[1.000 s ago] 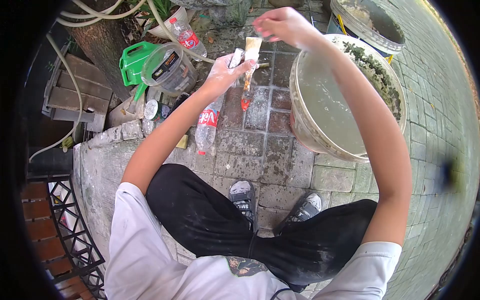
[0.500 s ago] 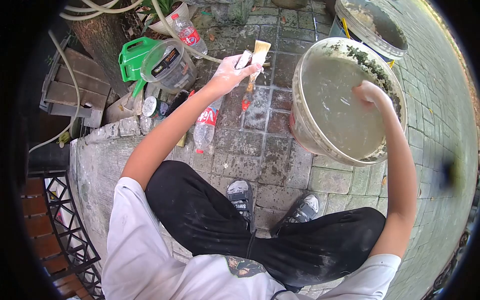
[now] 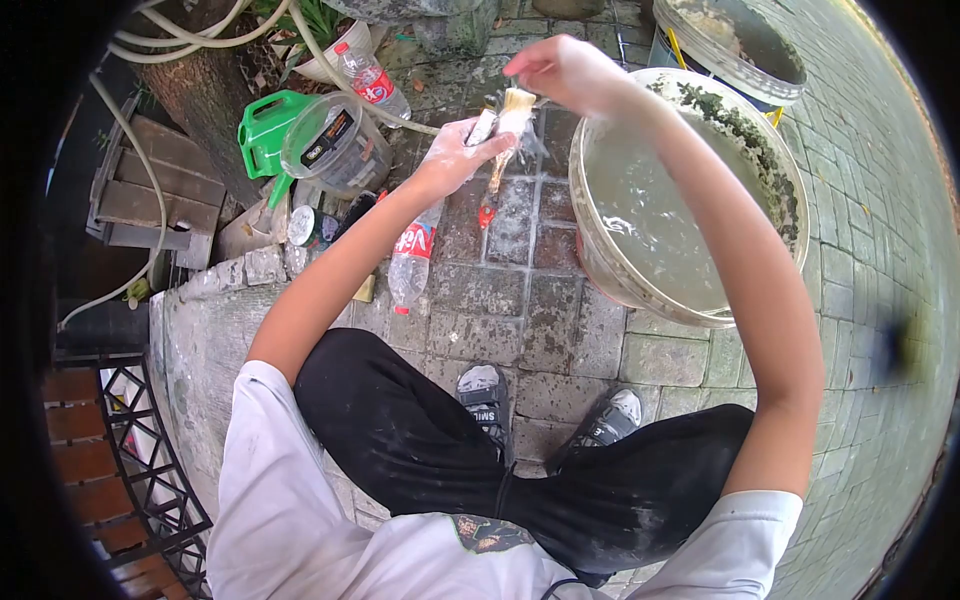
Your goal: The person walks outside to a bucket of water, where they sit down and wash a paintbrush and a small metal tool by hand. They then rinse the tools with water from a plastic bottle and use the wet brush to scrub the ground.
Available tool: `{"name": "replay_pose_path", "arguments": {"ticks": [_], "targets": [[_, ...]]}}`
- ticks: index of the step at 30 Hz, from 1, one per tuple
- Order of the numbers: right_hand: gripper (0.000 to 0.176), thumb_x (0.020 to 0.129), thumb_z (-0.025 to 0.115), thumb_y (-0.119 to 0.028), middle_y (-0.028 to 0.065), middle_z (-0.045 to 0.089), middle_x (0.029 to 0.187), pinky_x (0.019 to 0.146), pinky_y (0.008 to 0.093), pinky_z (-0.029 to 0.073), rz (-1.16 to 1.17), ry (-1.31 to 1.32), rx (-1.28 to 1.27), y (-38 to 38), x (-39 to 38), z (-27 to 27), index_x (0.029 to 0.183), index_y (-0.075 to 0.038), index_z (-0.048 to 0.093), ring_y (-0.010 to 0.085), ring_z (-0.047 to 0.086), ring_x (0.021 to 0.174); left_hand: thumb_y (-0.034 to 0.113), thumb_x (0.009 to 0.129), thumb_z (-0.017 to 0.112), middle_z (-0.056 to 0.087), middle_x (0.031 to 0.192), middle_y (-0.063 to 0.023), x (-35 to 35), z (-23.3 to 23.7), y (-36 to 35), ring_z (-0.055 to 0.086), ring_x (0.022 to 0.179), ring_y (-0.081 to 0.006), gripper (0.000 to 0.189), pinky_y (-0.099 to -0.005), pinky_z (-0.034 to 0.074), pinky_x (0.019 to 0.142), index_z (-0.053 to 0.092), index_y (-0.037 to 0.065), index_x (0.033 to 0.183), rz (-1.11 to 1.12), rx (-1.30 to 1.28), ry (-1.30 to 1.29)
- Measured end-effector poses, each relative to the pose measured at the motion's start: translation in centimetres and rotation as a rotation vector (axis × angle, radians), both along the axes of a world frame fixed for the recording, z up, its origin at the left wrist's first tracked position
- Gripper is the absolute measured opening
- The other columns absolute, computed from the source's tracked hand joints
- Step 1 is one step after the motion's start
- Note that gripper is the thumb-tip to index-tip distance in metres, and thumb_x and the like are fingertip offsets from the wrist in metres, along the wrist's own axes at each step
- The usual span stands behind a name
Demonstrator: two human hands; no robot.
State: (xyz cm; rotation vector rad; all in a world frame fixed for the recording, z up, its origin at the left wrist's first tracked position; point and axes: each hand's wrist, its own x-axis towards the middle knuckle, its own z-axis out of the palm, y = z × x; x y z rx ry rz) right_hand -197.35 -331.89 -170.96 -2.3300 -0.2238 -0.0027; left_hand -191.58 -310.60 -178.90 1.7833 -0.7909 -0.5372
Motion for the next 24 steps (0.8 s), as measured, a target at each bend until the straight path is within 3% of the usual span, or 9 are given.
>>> {"name": "replay_pose_path", "arguments": {"ticks": [1,4,8,11,12,15,16,20,24], "targets": [[0.036,0.088,0.059,-0.014,0.011,0.064,0.107,0.084,0.0333,0.05,0.013,-0.128,-0.203,0.4,0.1,-0.5,0.123,-0.008,0.055,0.0203,0.062,0.096,0.034,0.084,0.068,0.064,0.085,-0.0027,-0.2,0.3,0.1,0.054,0.078,-0.0085,0.036,-0.027,0.044,0.074,0.065,0.001,0.097,0.007,0.007,0.006],[0.04,0.084,0.063,-0.01,0.0111,0.065,0.1,0.083,0.0339,0.05,0.06,-0.465,-0.359,0.7,0.1,-2.5,0.123,-0.009,0.055,0.0212,0.062,0.096,0.035,0.084,0.068,0.064,0.085,-0.0024,-0.3,0.5,0.2,0.054,0.078,-0.0083,0.036,-0.0265,0.044,0.074,0.065,0.001,0.097,-0.002,-0.02,0.023],[0.041,0.084,0.063,-0.009,0.0121,0.066,0.093,0.079,0.0341,0.051,0.039,-0.213,-0.18,1.0,-0.6,-2.9,0.124,-0.008,0.054,0.0231,0.065,0.086,0.033,0.084,0.068,0.065,0.086,-0.0026,-0.5,1.0,0.1,0.055,0.079,-0.0087,0.036,-0.0266,0.045,0.074,0.065,0.001,0.098,-0.01,-0.053,0.005],[0.039,0.082,0.064,-0.013,0.0144,0.067,0.093,0.078,0.0367,0.05,-0.037,-0.044,-0.087,1.7,-1.2,-0.8,0.12,-0.008,0.056,0.0295,0.065,0.085,0.032,0.084,0.067,0.066,0.088,-0.0038,-0.2,1.0,0.0,0.057,0.079,-0.0101,0.035,-0.0269,0.045,0.075,0.064,0.001,0.101,-0.007,0.003,0.016],[0.039,0.082,0.065,-0.015,0.0141,0.065,0.099,0.081,0.0354,0.049,-0.069,0.035,-0.082,2.0,-1.3,0.1,0.12,-0.01,0.057,0.0276,0.063,0.091,0.034,0.085,0.067,0.066,0.088,-0.0037,-0.2,1.2,-0.1,0.057,0.079,-0.01,0.037,-0.0274,0.046,0.075,0.064,0.001,0.102,-0.002,0.005,-0.004],[0.036,0.084,0.064,-0.016,0.0139,0.061,0.109,0.088,0.0356,0.046,0.03,-0.288,-0.2,1.9,-1.1,-0.9,0.119,-0.012,0.057,0.0276,0.059,0.101,0.035,0.085,0.066,0.066,0.089,-0.0037,-0.1,1.7,-0.1,0.057,0.08,-0.01,0.039,-0.0277,0.046,0.075,0.064,0.0,0.103,-0.02,-0.1,0.038],[0.034,0.084,0.063,-0.015,0.0138,0.053,0.121,0.095,0.0374,0.043,0.071,-0.215,-0.254,1.8,-1.2,-0.9,0.118,-0.014,0.058,0.0277,0.053,0.112,0.035,0.085,0.066,0.066,0.089,-0.0037,-0.1,1.8,-0.1,0.057,0.08,-0.0099,0.039,-0.0276,0.045,0.076,0.064,0.0,0.103,-0.013,-0.105,0.042],[0.028,0.084,0.063,-0.015,0.0097,0.048,0.128,0.098,0.0391,0.041,0.053,-0.399,-0.391,2.3,-1.6,-1.6,0.112,-0.015,0.061,0.0272,0.049,0.118,0.036,0.086,0.065,0.065,0.089,-0.0036,0.3,2.3,0.6,0.056,0.081,-0.0098,0.039,-0.0274,0.045,0.076,0.064,0.0,0.103,-0.04,-0.078,0.015],[0.032,0.078,0.068,-0.02,0.0087,0.053,0.121,0.096,0.0373,0.042,0.103,-0.376,-0.414,3.0,-1.9,-0.5,0.109,-0.014,0.062,0.0265,0.051,0.114,0.037,0.084,0.067,0.064,0.086,-0.0017,1.3,2.7,1.2,0.054,0.079,-0.0091,0.04,-0.027,0.044,0.074,0.065,0.002,0.101,-0.109,0.019,-0.033]]}}
